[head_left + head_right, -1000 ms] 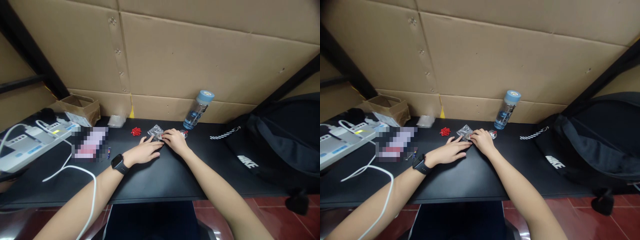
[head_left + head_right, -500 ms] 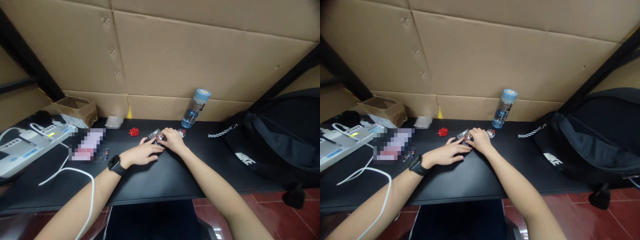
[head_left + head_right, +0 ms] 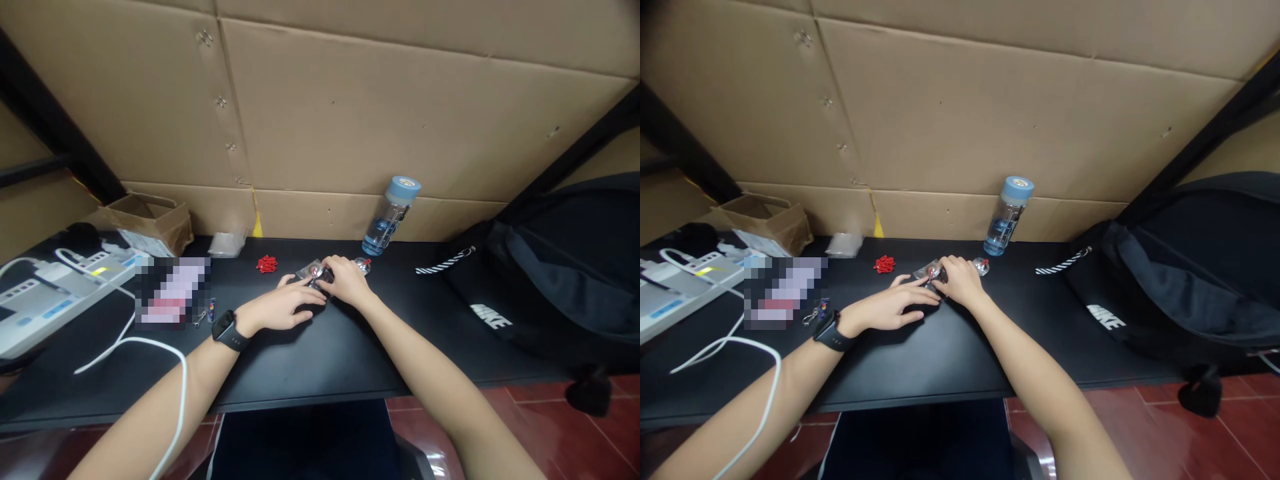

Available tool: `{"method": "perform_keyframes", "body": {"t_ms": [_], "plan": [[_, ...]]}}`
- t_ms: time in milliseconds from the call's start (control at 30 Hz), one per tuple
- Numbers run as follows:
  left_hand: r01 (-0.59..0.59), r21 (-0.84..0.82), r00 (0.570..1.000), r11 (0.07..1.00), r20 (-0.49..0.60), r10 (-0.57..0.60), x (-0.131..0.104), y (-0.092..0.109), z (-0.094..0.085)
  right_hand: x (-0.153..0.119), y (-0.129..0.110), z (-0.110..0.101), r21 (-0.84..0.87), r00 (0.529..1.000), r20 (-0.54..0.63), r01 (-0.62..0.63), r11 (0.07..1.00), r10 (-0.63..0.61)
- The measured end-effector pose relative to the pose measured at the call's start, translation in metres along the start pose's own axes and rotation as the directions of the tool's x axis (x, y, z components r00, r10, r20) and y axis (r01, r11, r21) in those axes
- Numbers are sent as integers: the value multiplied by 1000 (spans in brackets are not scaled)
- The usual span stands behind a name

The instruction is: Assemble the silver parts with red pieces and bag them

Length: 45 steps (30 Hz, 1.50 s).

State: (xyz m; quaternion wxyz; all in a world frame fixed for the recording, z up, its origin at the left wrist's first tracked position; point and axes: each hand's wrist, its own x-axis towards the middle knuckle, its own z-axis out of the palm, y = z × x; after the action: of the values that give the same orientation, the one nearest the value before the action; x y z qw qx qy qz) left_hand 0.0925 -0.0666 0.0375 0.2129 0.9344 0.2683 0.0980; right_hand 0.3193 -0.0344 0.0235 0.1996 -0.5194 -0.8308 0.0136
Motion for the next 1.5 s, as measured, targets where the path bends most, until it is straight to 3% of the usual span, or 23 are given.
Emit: {"method": "perform_keyframes", "body": {"t_ms": [200,400,567,833,1033,1167,1300,1400,1500], "plan": [[43,-3,975,999,-218,-43,-1,-1,-10,-11,24,-25,303,971,48,210,929,-235],[262,147,890,954,-418,-180,11,-11,10,-7,29,-18,192,955,48,278,941,-292],[333,151,849,931,-477,-226,18,-15,17,-5,27,-8,113,966,17,253,961,-256],[429,-73,791,900,-450,-414,10,-34,13,-7,26,-13,251,967,-12,249,936,-254],[502,-135,738,854,-447,-505,16,-32,17,-9,18,-1,267,992,11,117,957,-125],[532,-103,704,841,-498,-506,17,-28,25,-11,9,14,194,1000,10,4,981,-6],[538,-3,712,843,-534,-457,18,-21,29,-12,1,18,115,998,-4,-62,991,63],[566,52,702,823,-554,-448,19,-15,27,-12,-2,10,80,998,-58,-8,997,12],[607,85,685,790,-560,-466,19,-10,25,-11,-3,0,48,984,-24,180,983,-179]]}}
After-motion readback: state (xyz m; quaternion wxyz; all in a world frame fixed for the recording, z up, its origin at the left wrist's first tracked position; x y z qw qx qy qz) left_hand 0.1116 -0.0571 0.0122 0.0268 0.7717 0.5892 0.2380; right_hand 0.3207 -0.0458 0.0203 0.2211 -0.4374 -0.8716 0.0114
